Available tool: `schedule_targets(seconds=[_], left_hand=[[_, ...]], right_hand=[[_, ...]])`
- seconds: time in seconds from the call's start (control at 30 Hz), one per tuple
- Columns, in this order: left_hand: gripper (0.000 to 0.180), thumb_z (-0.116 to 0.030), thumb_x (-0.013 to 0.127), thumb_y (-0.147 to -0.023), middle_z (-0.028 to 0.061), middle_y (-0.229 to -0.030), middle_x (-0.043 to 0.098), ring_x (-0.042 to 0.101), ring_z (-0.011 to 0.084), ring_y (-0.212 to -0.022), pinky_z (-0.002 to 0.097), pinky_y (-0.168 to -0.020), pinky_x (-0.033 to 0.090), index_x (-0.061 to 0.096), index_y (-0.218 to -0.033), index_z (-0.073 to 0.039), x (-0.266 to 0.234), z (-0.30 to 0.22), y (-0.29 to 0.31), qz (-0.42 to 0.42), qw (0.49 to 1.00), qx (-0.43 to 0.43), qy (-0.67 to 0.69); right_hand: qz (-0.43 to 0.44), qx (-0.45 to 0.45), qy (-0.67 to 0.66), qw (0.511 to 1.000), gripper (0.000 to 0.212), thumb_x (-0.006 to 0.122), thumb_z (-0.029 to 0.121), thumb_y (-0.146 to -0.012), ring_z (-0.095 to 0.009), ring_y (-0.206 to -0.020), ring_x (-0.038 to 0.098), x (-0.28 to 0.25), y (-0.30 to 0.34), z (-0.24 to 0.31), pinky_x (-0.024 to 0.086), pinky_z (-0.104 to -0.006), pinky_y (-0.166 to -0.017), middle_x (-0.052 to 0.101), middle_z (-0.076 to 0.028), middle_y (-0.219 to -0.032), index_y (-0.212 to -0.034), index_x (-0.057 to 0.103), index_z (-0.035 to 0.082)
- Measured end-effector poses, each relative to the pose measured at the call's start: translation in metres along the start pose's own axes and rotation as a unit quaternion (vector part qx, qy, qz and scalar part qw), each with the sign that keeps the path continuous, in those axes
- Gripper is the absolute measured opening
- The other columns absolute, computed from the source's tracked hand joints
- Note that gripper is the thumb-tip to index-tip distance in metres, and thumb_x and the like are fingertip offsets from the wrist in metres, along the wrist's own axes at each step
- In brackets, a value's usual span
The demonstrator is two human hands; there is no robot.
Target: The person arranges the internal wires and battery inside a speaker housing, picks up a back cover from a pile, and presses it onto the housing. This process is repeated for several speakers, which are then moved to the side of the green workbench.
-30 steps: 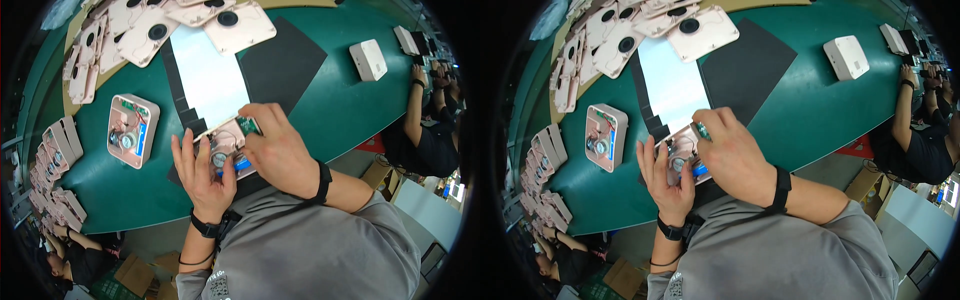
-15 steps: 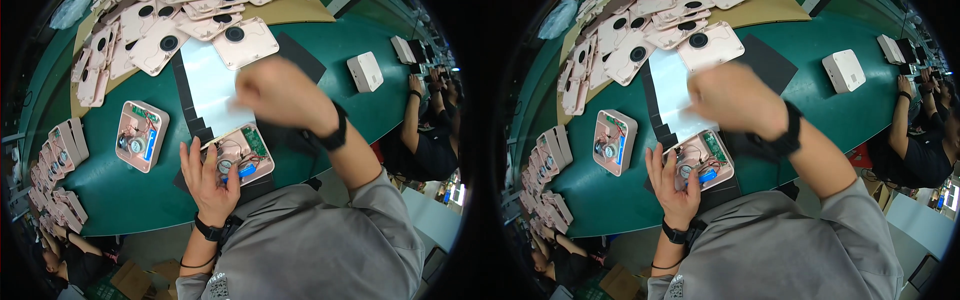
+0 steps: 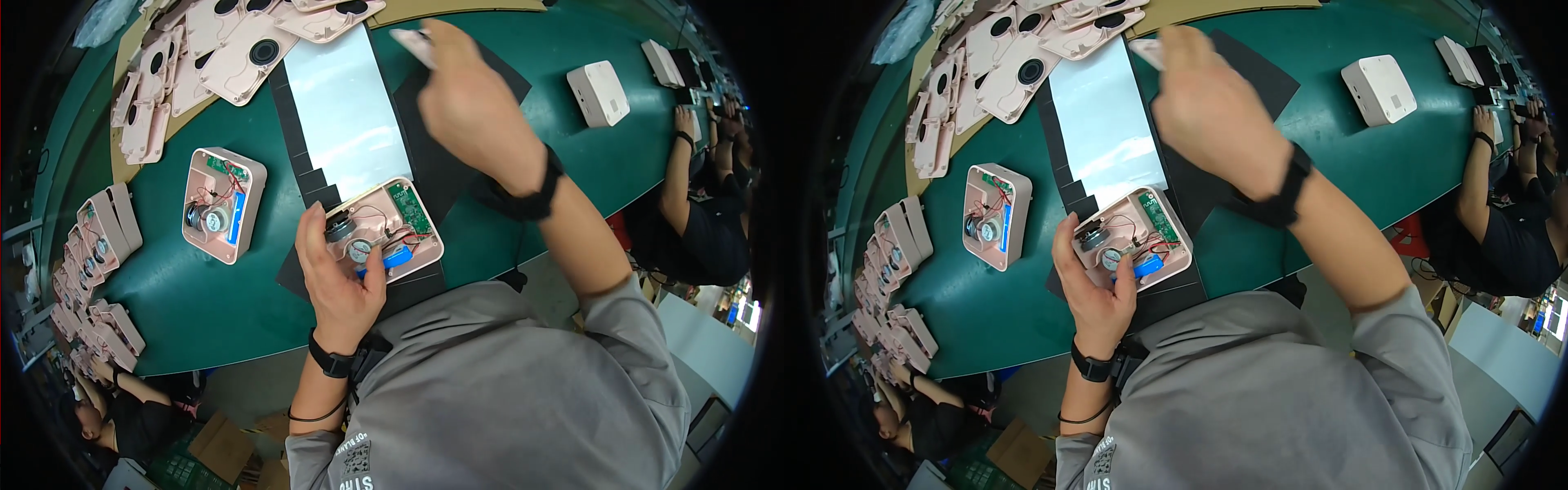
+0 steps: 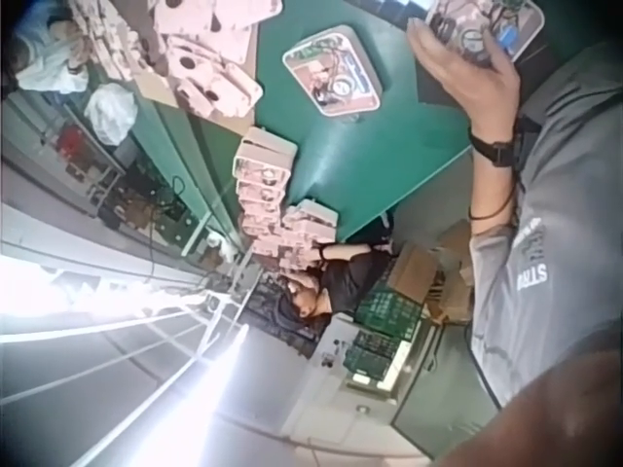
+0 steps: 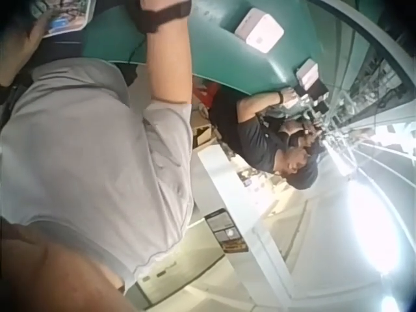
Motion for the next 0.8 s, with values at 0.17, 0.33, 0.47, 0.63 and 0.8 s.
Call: schedule_targets(seconds=[0.17,0.33,0.47,0.63,0.8], left_hand=[[0.088,0.005,0.076,-0.085,0.0302,-0.159,0.033,0.042,0.0454,-0.145,0.0424,-0.106,0.054,0.026,-0.157,0.004,0.004,-0.001,0.003,0.007,0.997,-0.040,0.064],[0.089,0.006,0.076,-0.086,0.0303,-0.160,0.030,0.040,0.0450,-0.147,0.0431,-0.108,0.054,0.023,-0.158,0.003,0.012,-0.013,-0.007,0.023,0.999,-0.021,0.011],[0.089,0.004,0.077,-0.086,0.0310,-0.161,0.027,0.038,0.0454,-0.148,0.0466,-0.113,0.048,0.023,-0.157,0.003,0.020,-0.011,-0.006,0.040,0.998,-0.040,-0.008],[0.089,-0.001,0.079,-0.087,0.0304,-0.163,0.023,0.036,0.0445,-0.149,0.0502,-0.118,0.040,0.023,-0.157,0.003,0.020,0.001,-0.002,0.044,0.996,-0.051,0.053],[0.086,-0.005,0.081,-0.088,0.0281,-0.158,0.035,0.044,0.0365,-0.145,0.0475,-0.113,0.043,0.028,-0.155,0.002,-0.007,-0.014,-0.016,0.028,0.985,-0.055,0.159]], right_hand=[[-0.040,0.259,-0.134,0.956,0.061,0.051,0.001,-0.097,-0.026,-0.115,0.066,-0.086,0.069,-0.080,0.051,-0.0338,-0.101,0.065,-0.020,-0.130,-0.156,0.039,-0.006],[-0.098,0.412,-0.265,0.866,0.057,0.056,0.006,-0.102,-0.020,-0.115,0.067,-0.088,0.146,-0.153,0.052,-0.0328,-0.100,0.067,-0.014,-0.132,-0.157,0.041,-0.006],[-0.066,0.477,-0.337,0.809,0.052,0.058,0.012,-0.107,-0.019,-0.116,0.067,-0.076,0.169,-0.170,0.053,-0.0313,-0.101,0.068,-0.013,-0.132,-0.155,0.045,-0.005],[-0.100,0.489,-0.457,0.736,0.047,0.058,0.016,-0.109,-0.018,-0.114,0.068,-0.078,0.164,-0.162,0.054,-0.0306,-0.101,0.069,-0.013,-0.130,-0.150,0.050,-0.005],[-0.030,0.434,-0.569,0.698,0.041,0.062,0.013,-0.106,-0.014,-0.107,0.070,-0.060,0.127,-0.083,0.056,-0.0275,-0.093,0.073,-0.010,-0.121,-0.143,0.056,-0.004]])
Point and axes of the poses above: each hand's wrist, its own y-axis away from the middle knuckle, its own x-axis out of the palm, z = x × y, the point moved 10 cm from there along -y, towards the middle knuckle
